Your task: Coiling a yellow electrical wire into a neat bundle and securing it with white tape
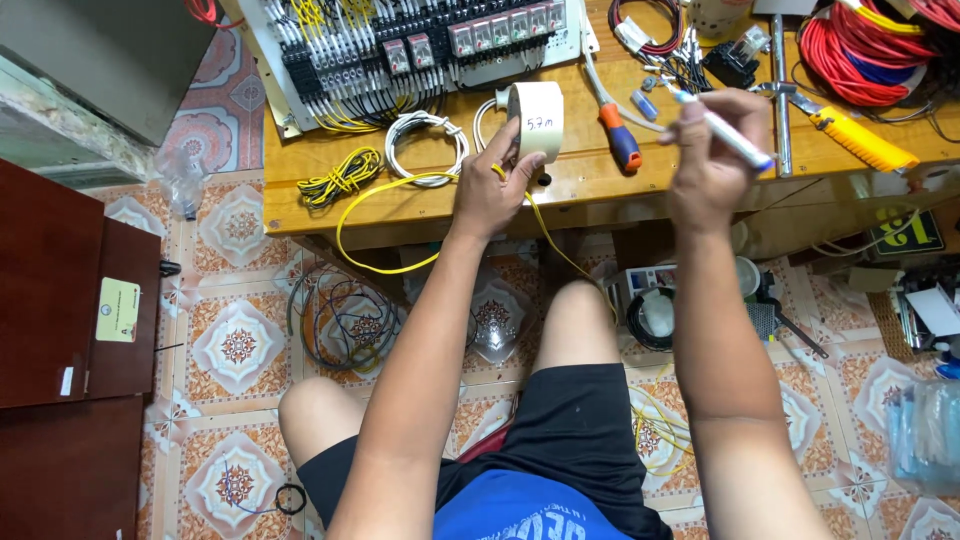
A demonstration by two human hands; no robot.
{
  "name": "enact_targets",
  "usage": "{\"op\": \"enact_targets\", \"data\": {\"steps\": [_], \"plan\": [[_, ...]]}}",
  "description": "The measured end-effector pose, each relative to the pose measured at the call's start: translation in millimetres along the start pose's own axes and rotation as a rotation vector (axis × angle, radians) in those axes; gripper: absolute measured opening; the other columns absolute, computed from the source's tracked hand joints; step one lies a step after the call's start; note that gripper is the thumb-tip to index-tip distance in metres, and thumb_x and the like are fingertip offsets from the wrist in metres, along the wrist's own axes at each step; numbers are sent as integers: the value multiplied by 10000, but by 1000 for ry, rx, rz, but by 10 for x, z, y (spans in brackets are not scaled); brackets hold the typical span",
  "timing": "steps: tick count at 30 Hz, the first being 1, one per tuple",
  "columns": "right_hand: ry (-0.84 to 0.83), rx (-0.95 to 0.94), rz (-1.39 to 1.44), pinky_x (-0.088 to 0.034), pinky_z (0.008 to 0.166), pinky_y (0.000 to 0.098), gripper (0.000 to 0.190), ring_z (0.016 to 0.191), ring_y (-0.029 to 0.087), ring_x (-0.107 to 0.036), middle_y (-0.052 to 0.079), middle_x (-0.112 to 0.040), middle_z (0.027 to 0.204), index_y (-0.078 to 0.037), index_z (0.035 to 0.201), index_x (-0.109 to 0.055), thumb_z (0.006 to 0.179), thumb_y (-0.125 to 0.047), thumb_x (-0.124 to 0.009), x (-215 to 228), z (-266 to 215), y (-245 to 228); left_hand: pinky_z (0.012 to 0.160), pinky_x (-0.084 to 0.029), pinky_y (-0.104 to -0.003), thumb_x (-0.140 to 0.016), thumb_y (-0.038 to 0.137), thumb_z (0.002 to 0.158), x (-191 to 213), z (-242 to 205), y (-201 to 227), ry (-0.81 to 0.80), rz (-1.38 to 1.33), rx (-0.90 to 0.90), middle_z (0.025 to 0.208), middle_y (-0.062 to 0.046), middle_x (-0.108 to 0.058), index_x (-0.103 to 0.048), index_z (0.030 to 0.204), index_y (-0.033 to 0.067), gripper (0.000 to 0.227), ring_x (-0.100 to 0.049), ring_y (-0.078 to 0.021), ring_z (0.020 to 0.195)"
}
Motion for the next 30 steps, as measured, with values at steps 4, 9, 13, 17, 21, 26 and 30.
{"op": "enact_targets", "data": {"steps": [4, 9, 13, 17, 21, 26, 30], "plan": [[5, 44, -130, -628, 726, 391, 108, 812, 282, -660, 202, -513, 1076, 49, 1140, -496, 1126, 33, -601, 238, -37, -75, 747, -628, -339, -743, 268, 983, -48, -36, -93, 6, -1, -15, 1224, -163, -749, -532, 1438, 40, 551, -782, -251, 984], [-38, -24, -122, -587, 766, 350, 257, 935, 264, -657, 174, -589, 1130, 42, 1275, -597, 1129, -155, -521, 487, -79, 190, 702, -531, -439, -691, 225, 1028, -49, -23, 18, 48, 207, -138, 1127, -129, -700, -527, 1463, 104, 480, -681, -312, 911], [-81, -240, -57, -555, 803, 337, 372, 976, 252, -607, 182, -602, 1193, -6, 1334, -596, 1076, -215, -428, 596, -99, 357, 589, -528, -399, -710, 174, 1002, -34, 7, 118, 42, 188, -181, 1041, -99, -632, -598, 1370, 69, 399, -629, -280, 837], [-180, -81, -453, -590, 710, 362, 240, 884, 236, -665, 154, -680, 1056, -13, 1290, -610, 1058, -44, -555, 634, -95, 349, 814, -566, -361, -790, 102, 927, -15, 36, 235, -35, 145, -172, 1132, -86, -729, -617, 1374, 144, 481, -713, -251, 983], [-60, 53, -561, -546, 629, 355, 145, 759, 294, -744, 119, -752, 829, -79, 1024, -788, 899, -30, -733, 933, -227, 842, 889, -598, -455, -816, 185, 916, -24, 60, 178, -53, 90, -67, 1128, -67, -738, -632, 1399, 254, 521, -736, -313, 1010], [-73, 90, -600, -567, 635, 361, 136, 764, 316, -744, 102, -749, 825, -108, 961, -798, 860, -28, -755, 839, -239, 741, 958, -577, -457, -819, 124, 897, -1, 72, 275, -69, 82, -69, 1230, -52, -726, -613, 1425, 264, 584, -713, -308, 1123], [-63, 97, -597, -569, 657, 375, 144, 774, 340, -739, 115, -749, 836, -99, 965, -791, 862, -20, -729, 842, -250, 747, 971, -571, -439, -826, 176, 893, -15, 65, 183, -53, 104, -66, 1254, 2, -722, -615, 1417, 288, 576, -702, -266, 1157]]}}
Point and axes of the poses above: each hand's wrist, its own z-axis towards the middle knuckle, its own x-axis out of the back of the hand, y = z × x, the point moved 5 cm from there along z, towards the middle knuckle
